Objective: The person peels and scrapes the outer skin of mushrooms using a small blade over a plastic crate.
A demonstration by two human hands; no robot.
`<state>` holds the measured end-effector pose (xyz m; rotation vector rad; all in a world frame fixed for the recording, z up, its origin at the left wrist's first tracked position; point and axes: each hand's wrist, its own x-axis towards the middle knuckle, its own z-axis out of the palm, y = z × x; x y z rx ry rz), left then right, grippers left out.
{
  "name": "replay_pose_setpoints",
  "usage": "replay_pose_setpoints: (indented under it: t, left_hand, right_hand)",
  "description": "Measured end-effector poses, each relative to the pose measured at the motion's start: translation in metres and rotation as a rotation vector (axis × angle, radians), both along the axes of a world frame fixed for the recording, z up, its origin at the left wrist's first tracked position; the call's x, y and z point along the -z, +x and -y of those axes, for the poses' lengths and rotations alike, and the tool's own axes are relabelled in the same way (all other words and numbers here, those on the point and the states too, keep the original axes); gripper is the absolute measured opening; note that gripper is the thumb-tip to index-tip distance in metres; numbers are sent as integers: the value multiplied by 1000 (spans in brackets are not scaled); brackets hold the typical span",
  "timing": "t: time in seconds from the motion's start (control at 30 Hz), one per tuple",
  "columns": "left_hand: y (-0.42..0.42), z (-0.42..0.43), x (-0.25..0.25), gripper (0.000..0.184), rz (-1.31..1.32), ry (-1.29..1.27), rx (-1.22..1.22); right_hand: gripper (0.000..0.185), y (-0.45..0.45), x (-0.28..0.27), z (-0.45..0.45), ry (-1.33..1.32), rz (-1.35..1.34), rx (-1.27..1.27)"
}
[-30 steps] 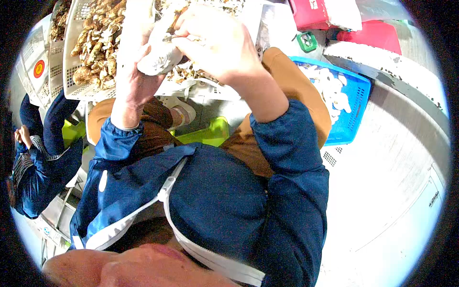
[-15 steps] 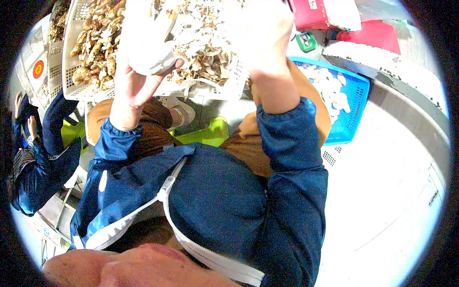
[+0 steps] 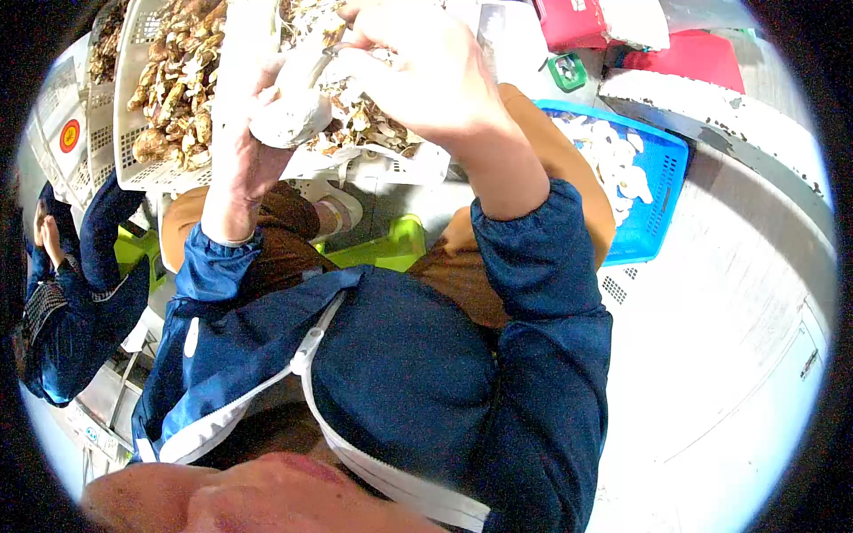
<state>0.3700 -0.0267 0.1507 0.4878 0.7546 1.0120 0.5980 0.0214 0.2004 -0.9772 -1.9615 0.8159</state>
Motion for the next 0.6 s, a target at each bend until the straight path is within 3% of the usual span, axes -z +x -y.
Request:
replay_pose_setpoints:
  t: [0.2,0.33,0.43,0.47,0.6]
  left_hand:
    - [-6,1,5,59,26,2,7]
    - [-3,-1,-4,59,-137,115,-10]
    - [-3,-1,1,58,-257,250,7]
    - [-4,-1,-1,58,-275,241,32]
    - [-5,-1,-1,56,-234,186,25]
  right_hand:
    - [10,0,-4,2,-431,-108,175]
    - [10,-1,-20,1,-64,15,-36]
    - [9,-1,-14,1,-131,13,36]
    - [9,0,-1,1,-330,-64,90]
    - [9,-1,-9,3,-560,-119,192]
